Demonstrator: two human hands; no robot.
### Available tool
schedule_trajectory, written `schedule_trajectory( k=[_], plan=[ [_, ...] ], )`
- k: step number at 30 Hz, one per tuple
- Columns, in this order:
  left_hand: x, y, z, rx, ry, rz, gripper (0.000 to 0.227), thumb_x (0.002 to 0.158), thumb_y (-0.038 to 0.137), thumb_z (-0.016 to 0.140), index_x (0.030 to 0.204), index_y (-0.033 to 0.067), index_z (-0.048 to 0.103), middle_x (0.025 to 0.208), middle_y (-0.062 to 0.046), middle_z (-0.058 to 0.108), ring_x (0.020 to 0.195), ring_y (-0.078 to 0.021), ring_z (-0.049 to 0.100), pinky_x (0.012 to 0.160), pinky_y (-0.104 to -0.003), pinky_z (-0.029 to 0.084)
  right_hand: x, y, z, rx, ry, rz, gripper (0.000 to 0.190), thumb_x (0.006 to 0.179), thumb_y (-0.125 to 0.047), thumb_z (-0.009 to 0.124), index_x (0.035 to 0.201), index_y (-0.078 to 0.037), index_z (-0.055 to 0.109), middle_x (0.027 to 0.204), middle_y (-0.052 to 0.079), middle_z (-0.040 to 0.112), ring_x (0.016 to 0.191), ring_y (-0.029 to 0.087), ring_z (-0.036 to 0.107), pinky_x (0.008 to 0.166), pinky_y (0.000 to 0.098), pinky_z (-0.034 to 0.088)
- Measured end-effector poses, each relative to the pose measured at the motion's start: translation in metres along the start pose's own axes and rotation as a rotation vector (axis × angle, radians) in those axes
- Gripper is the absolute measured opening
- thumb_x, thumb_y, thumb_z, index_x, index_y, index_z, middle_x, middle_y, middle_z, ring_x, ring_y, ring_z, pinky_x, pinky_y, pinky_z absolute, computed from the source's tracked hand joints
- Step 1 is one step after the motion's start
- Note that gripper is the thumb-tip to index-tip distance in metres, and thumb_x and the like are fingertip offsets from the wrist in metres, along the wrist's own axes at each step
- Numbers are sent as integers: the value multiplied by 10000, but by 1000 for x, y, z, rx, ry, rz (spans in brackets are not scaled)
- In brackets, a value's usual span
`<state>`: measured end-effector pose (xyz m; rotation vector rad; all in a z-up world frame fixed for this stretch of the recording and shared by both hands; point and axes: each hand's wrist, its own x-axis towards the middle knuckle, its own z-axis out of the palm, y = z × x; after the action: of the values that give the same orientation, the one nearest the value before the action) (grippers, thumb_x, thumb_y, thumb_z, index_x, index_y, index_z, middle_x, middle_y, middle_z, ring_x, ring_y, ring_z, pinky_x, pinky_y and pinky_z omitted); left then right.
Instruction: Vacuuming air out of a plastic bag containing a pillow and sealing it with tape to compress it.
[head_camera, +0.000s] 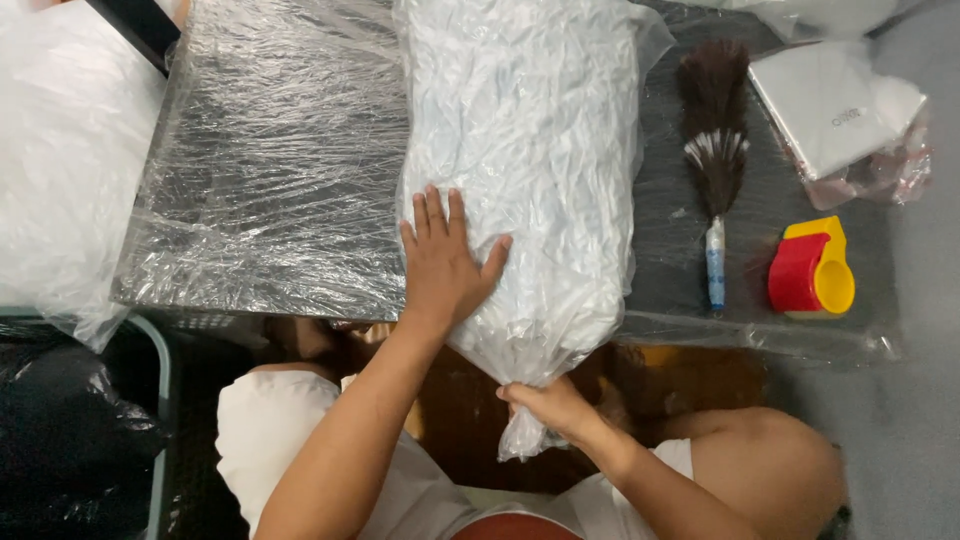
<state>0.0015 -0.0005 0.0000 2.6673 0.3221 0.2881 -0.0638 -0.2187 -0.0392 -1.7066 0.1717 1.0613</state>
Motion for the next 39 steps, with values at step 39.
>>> schedule_trajectory(
  k=[39],
  plan=[
    [1, -3, 10, 13, 12, 1, 948, 979, 623, 453, 1528, -133, 294, 1584, -420, 208, 1503, -536, 152, 1167, -671, 124, 4, 2, 0, 66, -15, -27, 95, 819, -26, 700, 840, 66, 714, 652, 139, 648, 569, 221, 587, 552, 312, 477]
  ],
)
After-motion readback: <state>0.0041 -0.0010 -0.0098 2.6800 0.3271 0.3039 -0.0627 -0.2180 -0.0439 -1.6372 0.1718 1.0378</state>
